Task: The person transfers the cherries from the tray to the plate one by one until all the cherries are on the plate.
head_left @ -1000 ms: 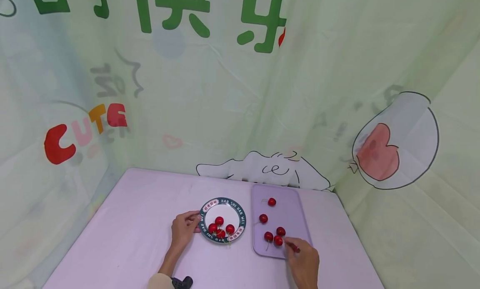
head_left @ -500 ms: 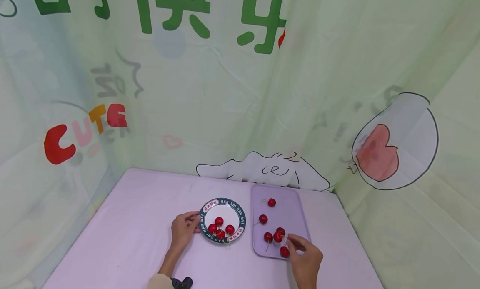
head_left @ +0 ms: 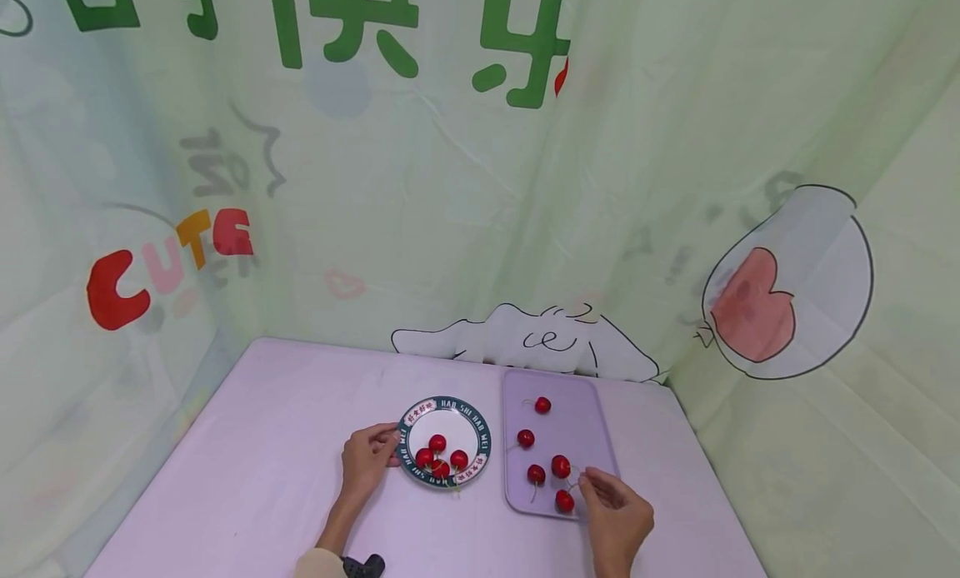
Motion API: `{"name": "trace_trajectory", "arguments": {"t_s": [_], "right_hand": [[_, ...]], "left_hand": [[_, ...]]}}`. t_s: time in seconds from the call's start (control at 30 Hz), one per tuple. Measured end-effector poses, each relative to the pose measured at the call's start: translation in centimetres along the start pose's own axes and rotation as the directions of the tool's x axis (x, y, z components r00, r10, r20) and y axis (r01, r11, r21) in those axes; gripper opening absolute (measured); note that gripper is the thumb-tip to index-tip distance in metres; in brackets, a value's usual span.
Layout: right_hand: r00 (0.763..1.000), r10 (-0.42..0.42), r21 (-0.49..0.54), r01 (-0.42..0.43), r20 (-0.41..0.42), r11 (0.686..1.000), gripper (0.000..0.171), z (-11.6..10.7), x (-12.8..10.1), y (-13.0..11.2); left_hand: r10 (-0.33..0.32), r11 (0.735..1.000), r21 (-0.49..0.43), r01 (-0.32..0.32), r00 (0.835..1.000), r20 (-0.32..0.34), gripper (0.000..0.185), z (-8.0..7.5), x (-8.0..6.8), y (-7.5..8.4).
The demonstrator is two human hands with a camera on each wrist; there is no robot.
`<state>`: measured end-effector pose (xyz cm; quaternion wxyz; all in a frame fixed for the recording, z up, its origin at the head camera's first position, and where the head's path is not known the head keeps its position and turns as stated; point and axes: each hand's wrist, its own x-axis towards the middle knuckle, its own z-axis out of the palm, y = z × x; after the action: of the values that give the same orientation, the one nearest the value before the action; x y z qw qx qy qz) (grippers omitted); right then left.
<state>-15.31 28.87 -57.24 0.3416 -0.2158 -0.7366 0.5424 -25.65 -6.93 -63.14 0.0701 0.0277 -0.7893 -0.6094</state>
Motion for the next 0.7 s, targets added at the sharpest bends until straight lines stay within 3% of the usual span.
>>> {"name": "trace_trajectory", "arguments": {"t_s": [0.2, 0.4, 0.7], "right_hand": [[0.993, 0.121, -0.006, -0.121, -0.003, 0.993, 0.024, 0.1, 0.0, 0.1], [0.978, 0.209, 0.089, -0.21, 0.021, 0.974, 0.028, 0.3, -0.1, 0.3], [0.971, 0.231, 0.247, -0.239, 0.06, 0.939, 0.032, 1.0, -0.6, 0.1]], "left_hand": [[-0.004, 1.0, 0.004, 0.004, 1.0, -0.004, 0.026, 0.0, 0.0, 0.0], [-0.006, 1.0, 0.004, 0.006, 1.0, -0.005, 0.026, 0.1, 0.0, -0.1], [-0.001, 1.0, 0.005, 0.001, 1.0, -0.009, 0.026, 0.1, 0.0, -0.2]]}}
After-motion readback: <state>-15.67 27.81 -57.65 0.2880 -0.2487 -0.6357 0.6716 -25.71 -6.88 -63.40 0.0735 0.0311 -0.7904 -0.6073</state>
